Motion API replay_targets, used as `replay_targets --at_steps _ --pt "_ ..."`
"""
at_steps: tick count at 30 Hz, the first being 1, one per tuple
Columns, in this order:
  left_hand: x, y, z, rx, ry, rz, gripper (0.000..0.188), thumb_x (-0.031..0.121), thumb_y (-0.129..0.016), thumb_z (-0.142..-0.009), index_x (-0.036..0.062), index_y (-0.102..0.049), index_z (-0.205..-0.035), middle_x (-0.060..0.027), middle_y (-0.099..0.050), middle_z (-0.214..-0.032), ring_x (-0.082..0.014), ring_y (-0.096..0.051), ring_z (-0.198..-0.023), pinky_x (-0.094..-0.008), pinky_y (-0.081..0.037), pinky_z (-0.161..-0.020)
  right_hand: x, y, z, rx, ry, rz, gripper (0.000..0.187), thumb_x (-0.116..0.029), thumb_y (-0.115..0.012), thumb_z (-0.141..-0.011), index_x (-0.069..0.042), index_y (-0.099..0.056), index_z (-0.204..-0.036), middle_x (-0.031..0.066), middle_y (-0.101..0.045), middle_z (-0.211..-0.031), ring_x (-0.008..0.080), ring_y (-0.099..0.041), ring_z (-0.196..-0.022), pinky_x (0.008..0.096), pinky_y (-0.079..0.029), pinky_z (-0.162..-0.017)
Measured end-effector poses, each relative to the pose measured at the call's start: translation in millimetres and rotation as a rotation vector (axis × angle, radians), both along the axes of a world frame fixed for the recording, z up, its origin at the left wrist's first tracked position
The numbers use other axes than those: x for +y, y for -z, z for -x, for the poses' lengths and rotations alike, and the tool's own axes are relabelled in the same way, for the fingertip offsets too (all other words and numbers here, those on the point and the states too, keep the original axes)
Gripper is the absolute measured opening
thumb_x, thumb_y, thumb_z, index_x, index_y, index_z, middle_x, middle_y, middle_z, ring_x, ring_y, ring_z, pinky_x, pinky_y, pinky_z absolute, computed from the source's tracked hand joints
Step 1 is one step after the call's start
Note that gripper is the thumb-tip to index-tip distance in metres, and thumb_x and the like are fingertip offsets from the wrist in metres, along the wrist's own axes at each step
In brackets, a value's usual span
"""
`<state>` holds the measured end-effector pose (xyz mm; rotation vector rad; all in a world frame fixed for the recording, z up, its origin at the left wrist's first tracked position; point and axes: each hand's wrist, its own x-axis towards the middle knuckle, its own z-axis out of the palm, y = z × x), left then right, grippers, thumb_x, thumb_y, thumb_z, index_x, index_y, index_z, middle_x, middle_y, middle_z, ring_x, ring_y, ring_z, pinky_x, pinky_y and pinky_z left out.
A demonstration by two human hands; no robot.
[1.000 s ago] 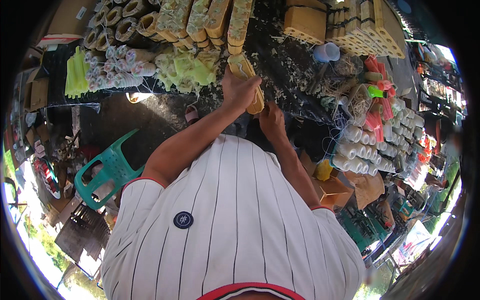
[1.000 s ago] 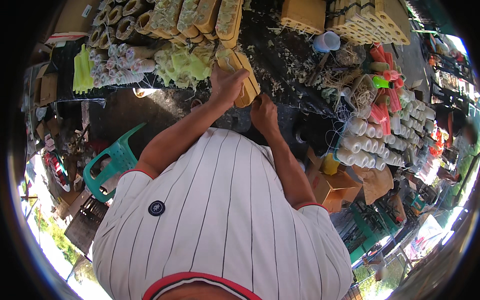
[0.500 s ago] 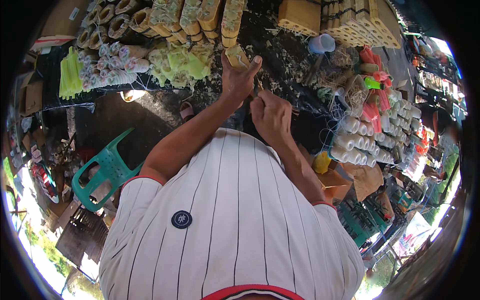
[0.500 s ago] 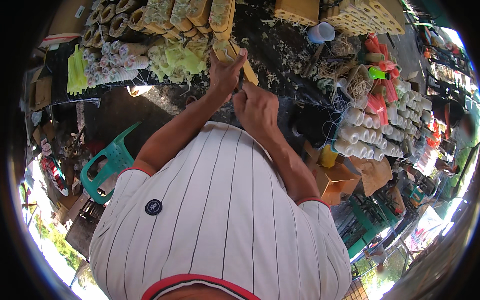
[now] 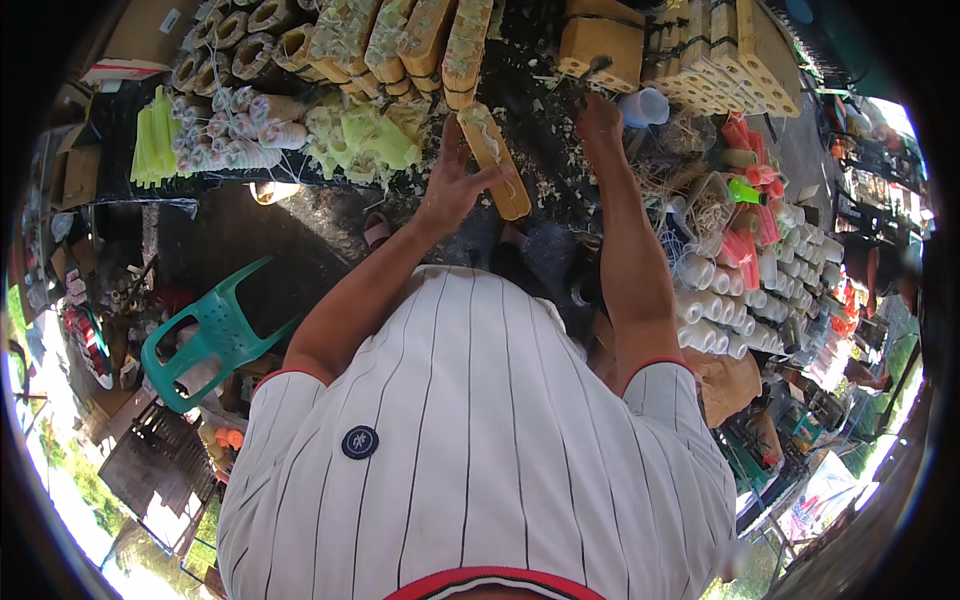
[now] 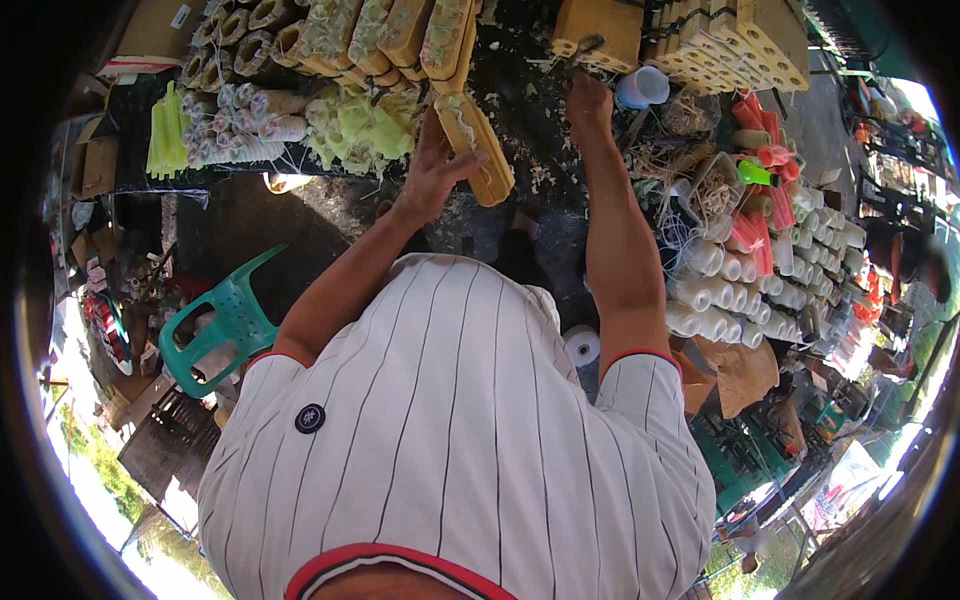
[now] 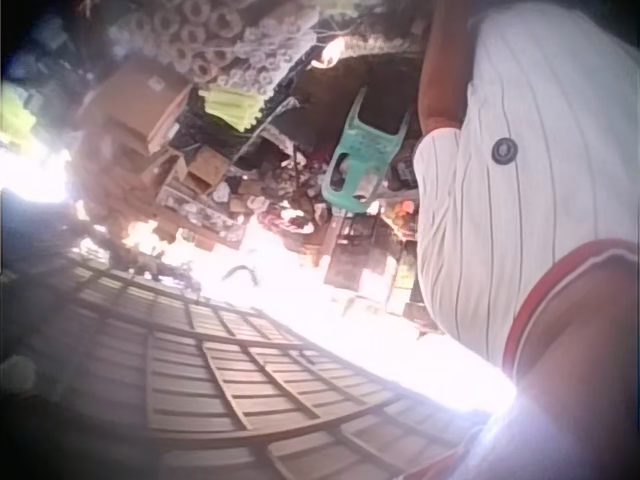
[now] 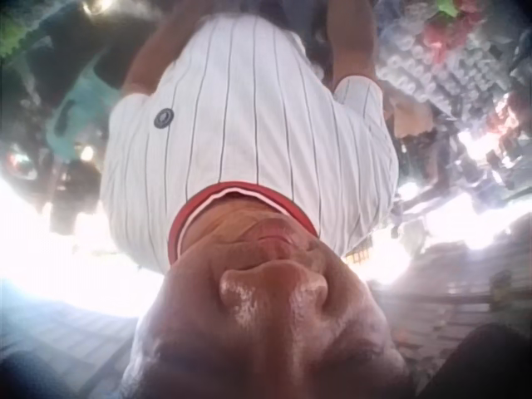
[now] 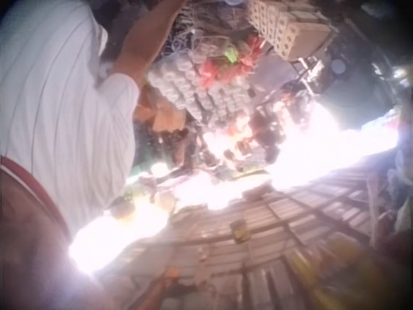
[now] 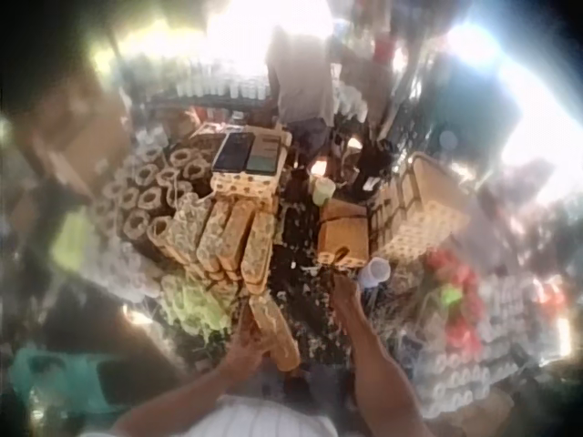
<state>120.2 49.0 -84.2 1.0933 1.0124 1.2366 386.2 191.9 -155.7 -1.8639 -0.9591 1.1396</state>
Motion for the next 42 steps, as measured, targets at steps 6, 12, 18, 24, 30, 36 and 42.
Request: replay_targets --at_steps 6,12,18,24,30,36,42 --pt "10 -4 10 0.038 0.058 0.147 0.102 0.018 -0.085 -0.087 0.0084 -0.02 -0.165 -0.0141 -0.058 -0.139 -0.0273 -0.055 -0.135 -0.0422 -0.051 -0.109 -56 -37 26 -0.527 -0.509 0.031 0.067 -0.051 -0.06 -0.106 0.007 -0.057 -0.14 0.0236 -0.068 -0.131 0.0337 -0.067 -0.117 0.045 -0.051 -0.1" --pt "18 0 10 -0.211 0.108 0.259 0.092 0.019 -0.083 -0.09 0.0122 -0.027 -0.163 -0.0164 -0.056 -0.141 -0.0247 -0.059 -0.131 -0.0421 -0.062 -0.095 -116 -89 80 0.389 -0.706 -0.048 0.089 -0.051 -0.081 -0.091 0.005 -0.05 -0.153 0.0236 -0.062 -0.145 0.0286 -0.059 -0.135 0.0378 -0.046 -0.112" --pt "13 -10 11 -0.186 0.13 0.229 0.096 0.018 -0.082 -0.089 0.0086 -0.023 -0.164 -0.0174 -0.053 -0.146 -0.0253 -0.059 -0.131 -0.0414 -0.064 -0.093 -100 -82 67 0.449 -0.808 -0.021 0.092 -0.042 -0.085 -0.089 0.001 -0.043 -0.159 0.023 -0.059 -0.149 0.0282 -0.057 -0.138 0.0397 -0.047 -0.113" --pt "13 -4 14 -0.177 0.13 0.239 0.087 0.016 -0.077 -0.093 0.0069 -0.027 -0.164 -0.0167 -0.054 -0.148 -0.026 -0.063 -0.128 -0.0438 -0.064 -0.095 -93 -89 68 0.497 -0.835 0.03 0.093 -0.036 -0.086 -0.088 0.0 -0.039 -0.161 0.0221 -0.054 -0.154 0.0295 -0.05 -0.145 0.0411 -0.046 -0.116" --pt "23 4 18 0.186 0.049 0.015 0.098 0.035 -0.085 -0.085 0.0016 -0.033 -0.161 -0.0185 -0.06 -0.143 -0.0292 -0.06 -0.13 -0.039 -0.052 -0.104 -83 -87 63 0.209 -0.961 -0.101 0.107 -0.039 -0.09 -0.082 -0.002 -0.032 -0.164 0.0224 -0.046 -0.161 0.0315 -0.045 -0.149 0.0443 -0.038 -0.122" --pt "20 8 19 0.162 0.127 0.054 0.091 0.02 -0.084 -0.086 0.0059 -0.033 -0.16 -0.0142 -0.052 -0.15 -0.0237 -0.049 -0.139 -0.0381 -0.054 -0.105 -111 -86 68 0.26 -1.001 -0.178 0.125 -0.034 -0.093 -0.074 -0.005 -0.019 -0.169 0.0181 -0.039 -0.166 0.0297 -0.041 -0.151 0.0431 -0.035 -0.123" --pt "18 -2 14 -0.028 0.129 0.134 0.098 0.028 -0.089 -0.079 0.0004 -0.037 -0.157 -0.0157 -0.056 -0.142 -0.0264 -0.05 -0.137 -0.0388 -0.039 -0.115 -110 -96 60 0.504 -0.931 -0.019 0.122 -0.028 -0.091 -0.075 -0.008 -0.018 -0.17 0.0149 -0.047 -0.16 0.0261 -0.051 -0.141 0.0423 -0.043 -0.117"
